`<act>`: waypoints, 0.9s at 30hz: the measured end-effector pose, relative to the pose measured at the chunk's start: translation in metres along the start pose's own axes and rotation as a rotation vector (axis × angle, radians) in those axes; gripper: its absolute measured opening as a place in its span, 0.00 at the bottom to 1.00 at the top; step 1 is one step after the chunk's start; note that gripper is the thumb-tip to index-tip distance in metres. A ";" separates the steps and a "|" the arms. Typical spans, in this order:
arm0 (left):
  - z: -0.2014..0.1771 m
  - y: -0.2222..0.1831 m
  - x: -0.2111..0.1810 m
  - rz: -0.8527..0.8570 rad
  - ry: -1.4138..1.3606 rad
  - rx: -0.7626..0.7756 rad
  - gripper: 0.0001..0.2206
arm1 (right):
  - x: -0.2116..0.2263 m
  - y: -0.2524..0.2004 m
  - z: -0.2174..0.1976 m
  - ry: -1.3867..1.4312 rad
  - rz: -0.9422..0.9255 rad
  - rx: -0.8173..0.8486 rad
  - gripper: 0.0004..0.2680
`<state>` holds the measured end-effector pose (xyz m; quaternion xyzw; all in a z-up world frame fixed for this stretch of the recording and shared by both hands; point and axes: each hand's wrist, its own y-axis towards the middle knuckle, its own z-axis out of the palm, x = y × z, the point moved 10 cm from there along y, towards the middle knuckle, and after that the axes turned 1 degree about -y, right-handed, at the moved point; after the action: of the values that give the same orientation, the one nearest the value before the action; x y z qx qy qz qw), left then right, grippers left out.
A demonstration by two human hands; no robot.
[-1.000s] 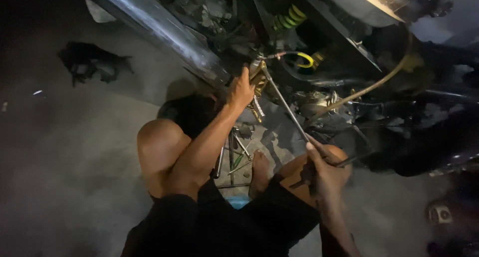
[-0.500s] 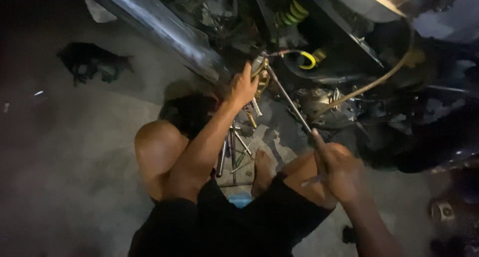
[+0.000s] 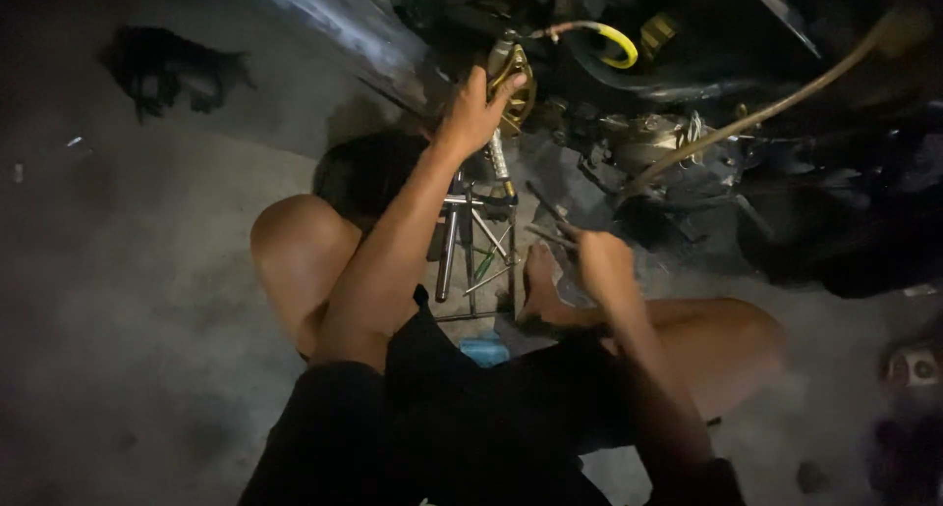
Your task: Repairing a motorcycle footrest assembly using a T-handle wrench and a combination wrench
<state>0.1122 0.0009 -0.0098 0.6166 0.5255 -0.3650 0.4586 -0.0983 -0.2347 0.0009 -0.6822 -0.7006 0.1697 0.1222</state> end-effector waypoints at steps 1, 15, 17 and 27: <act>0.002 0.002 0.005 -0.013 0.035 -0.018 0.29 | 0.004 0.018 0.016 -0.040 -0.046 -0.113 0.12; -0.009 -0.011 -0.014 -0.051 0.136 0.034 0.29 | -0.157 0.249 0.466 -0.710 -0.018 -0.102 0.07; -0.003 -0.005 -0.002 -0.147 0.124 0.073 0.31 | -0.149 0.252 0.457 -1.190 0.132 -0.398 0.14; -0.005 -0.009 -0.019 -0.217 0.009 0.176 0.29 | -0.075 0.198 0.333 -0.067 0.136 -0.057 0.11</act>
<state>0.0997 -0.0005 0.0078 0.5956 0.5572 -0.4543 0.3584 -0.0485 -0.3305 -0.3787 -0.7255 -0.6607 0.1803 0.0677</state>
